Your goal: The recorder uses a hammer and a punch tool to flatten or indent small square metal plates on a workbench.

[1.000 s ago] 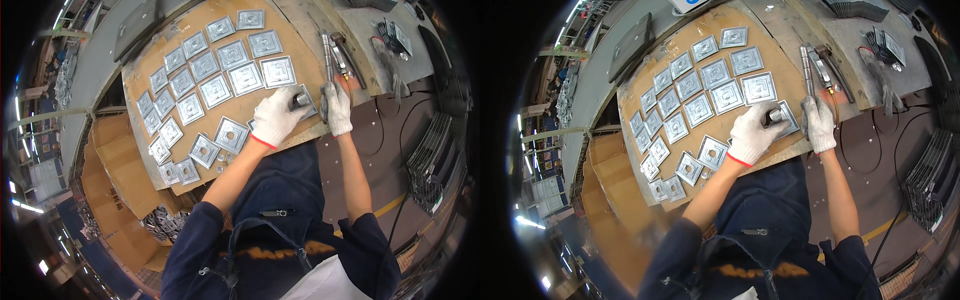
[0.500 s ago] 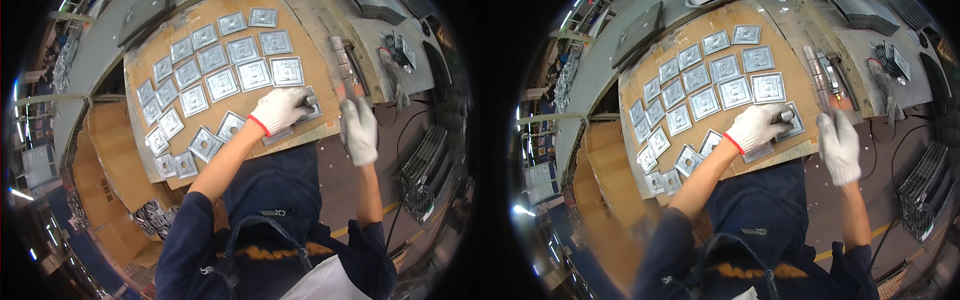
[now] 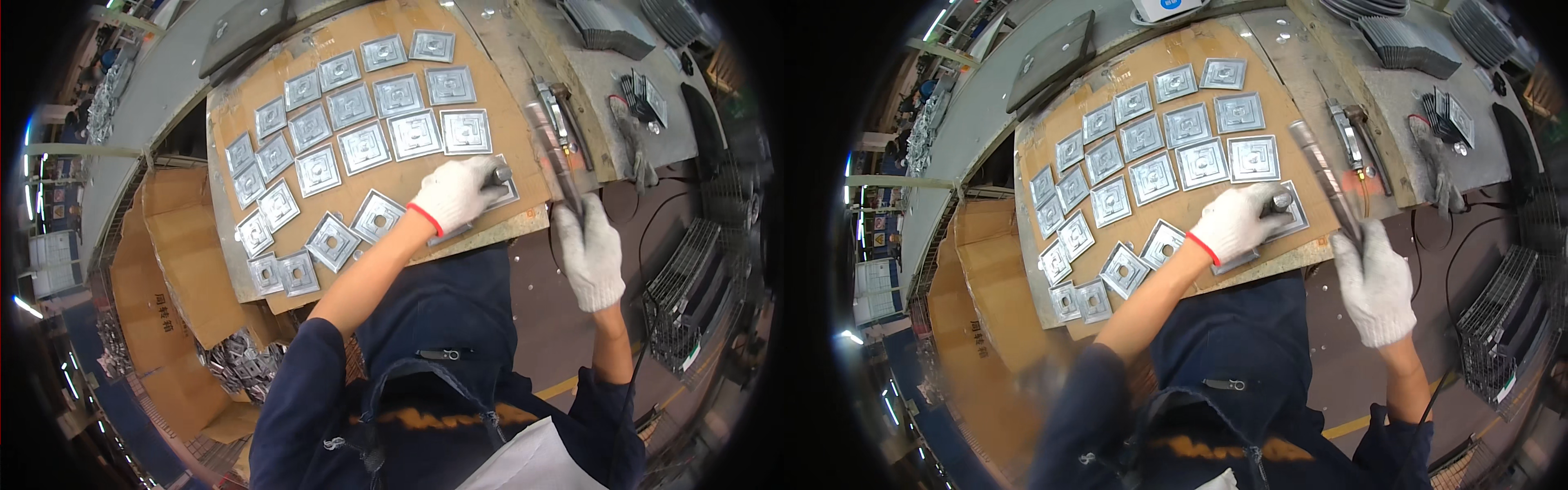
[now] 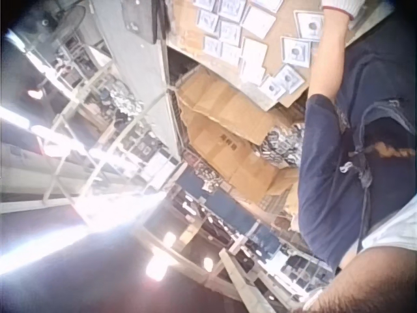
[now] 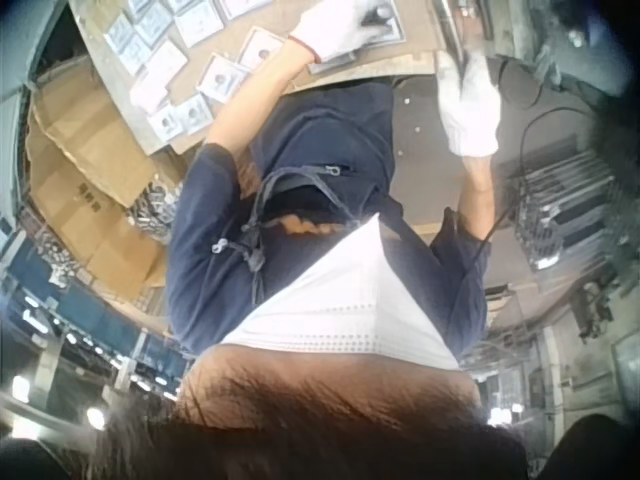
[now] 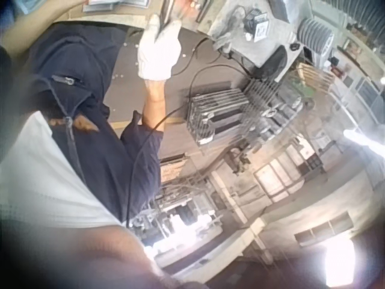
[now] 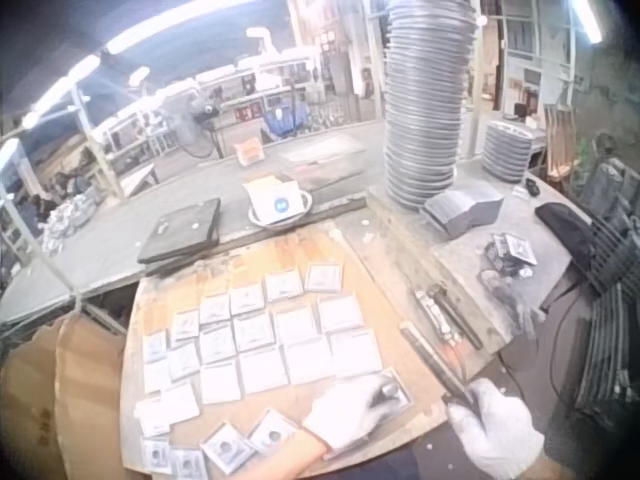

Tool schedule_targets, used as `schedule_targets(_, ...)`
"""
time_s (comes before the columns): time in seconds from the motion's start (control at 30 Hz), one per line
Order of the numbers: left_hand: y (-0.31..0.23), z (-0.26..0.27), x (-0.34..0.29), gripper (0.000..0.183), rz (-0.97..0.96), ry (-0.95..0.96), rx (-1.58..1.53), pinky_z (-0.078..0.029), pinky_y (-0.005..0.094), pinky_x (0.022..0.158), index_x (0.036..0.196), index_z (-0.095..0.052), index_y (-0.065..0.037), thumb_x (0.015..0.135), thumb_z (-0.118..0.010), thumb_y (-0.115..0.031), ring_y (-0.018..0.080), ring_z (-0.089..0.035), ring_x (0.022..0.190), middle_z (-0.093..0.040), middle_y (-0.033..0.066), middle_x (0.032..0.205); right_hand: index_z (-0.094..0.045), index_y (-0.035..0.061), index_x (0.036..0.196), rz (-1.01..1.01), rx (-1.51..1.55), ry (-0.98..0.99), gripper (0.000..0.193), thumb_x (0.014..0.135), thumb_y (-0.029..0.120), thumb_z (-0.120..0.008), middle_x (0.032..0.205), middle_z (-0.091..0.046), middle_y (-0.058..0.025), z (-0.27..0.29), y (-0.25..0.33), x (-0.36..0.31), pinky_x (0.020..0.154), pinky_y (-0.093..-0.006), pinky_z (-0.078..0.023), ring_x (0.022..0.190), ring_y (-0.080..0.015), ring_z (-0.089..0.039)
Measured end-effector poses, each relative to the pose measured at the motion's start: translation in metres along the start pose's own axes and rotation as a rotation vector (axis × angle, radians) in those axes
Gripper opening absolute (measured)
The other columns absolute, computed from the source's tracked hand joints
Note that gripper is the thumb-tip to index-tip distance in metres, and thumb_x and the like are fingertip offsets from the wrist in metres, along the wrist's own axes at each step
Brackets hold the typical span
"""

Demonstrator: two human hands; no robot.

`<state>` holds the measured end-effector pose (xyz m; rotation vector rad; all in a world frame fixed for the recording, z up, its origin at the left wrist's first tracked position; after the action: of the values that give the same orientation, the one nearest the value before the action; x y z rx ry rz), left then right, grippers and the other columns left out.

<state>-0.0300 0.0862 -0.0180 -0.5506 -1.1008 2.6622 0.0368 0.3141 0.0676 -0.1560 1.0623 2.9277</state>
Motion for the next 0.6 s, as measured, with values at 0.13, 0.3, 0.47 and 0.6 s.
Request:
schedule_targets(0.13, -0.005, -0.02, -0.005, 0.049, 0.014, -0.23, 0.043, -0.061, 0.0508, 0.089, 0.134, -0.072, -0.018, 0.098, -0.076, -0.05, 0.0401, -0.077, 0.105, -0.079, 0.0173, 0.116, -0.065, 0.0028, 0.118, 0.026, 0.111, -0.137, 0.024, 0.11, 0.026, -0.065, 0.078, -0.067, -0.0088, 0.008, -0.012, -0.015, 0.065, -0.0352, -0.053, 0.066, -0.0155, -0.062)
schedule_targets(0.3, -0.02, -0.002, -0.005, 0.041, -0.054, -0.138, -0.039, -0.061, 0.0462, 0.087, 0.128, -0.074, -0.016, 0.096, -0.081, -0.04, 0.0379, -0.077, 0.104, -0.08, 0.0163, 0.11, -0.062, 0.005, 0.117, -0.102, -0.011, -0.048, 0.024, 0.11, 0.028, -0.066, 0.076, -0.071, -0.0133, -0.036, -0.042, -0.031, 0.064, -0.044, -0.056, 0.064, -0.032, -0.071)
schedule_targets(0.47, -0.024, 0.019, -0.005, 0.036, -0.044, -0.074, -0.049, -0.061, 0.0453, 0.091, 0.128, -0.075, -0.017, 0.097, -0.079, -0.035, 0.0372, -0.077, 0.107, -0.08, 0.014, 0.114, -0.062, 0.0066, 0.119, -0.194, -0.069, 0.081, 0.027, 0.109, 0.032, -0.065, 0.077, -0.072, -0.0217, -0.065, -0.074, -0.033, 0.066, -0.0524, -0.056, 0.074, -0.0471, -0.072)
schedule_targets(0.6, -0.012, 0.026, 0.002, 0.033, -0.069, -0.017, 0.058, -0.061, 0.0456, 0.091, 0.129, -0.074, -0.018, 0.099, -0.076, -0.031, 0.0375, -0.077, 0.106, -0.079, 0.0143, 0.114, -0.061, 0.0069, 0.118, -0.055, 0.093, -0.055, 0.032, 0.109, 0.038, -0.061, 0.079, -0.073, -0.0246, -0.052, -0.039, -0.01, 0.069, -0.0595, -0.055, 0.078, -0.0499, -0.072)
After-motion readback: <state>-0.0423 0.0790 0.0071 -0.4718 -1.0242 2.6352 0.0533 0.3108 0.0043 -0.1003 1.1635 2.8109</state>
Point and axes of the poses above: each hand's wrist, its own x-axis towards the middle knuckle, its own z-axis out of the back of the hand, y = z × x, the point moved 1 cm from there along x, towards the middle knuckle
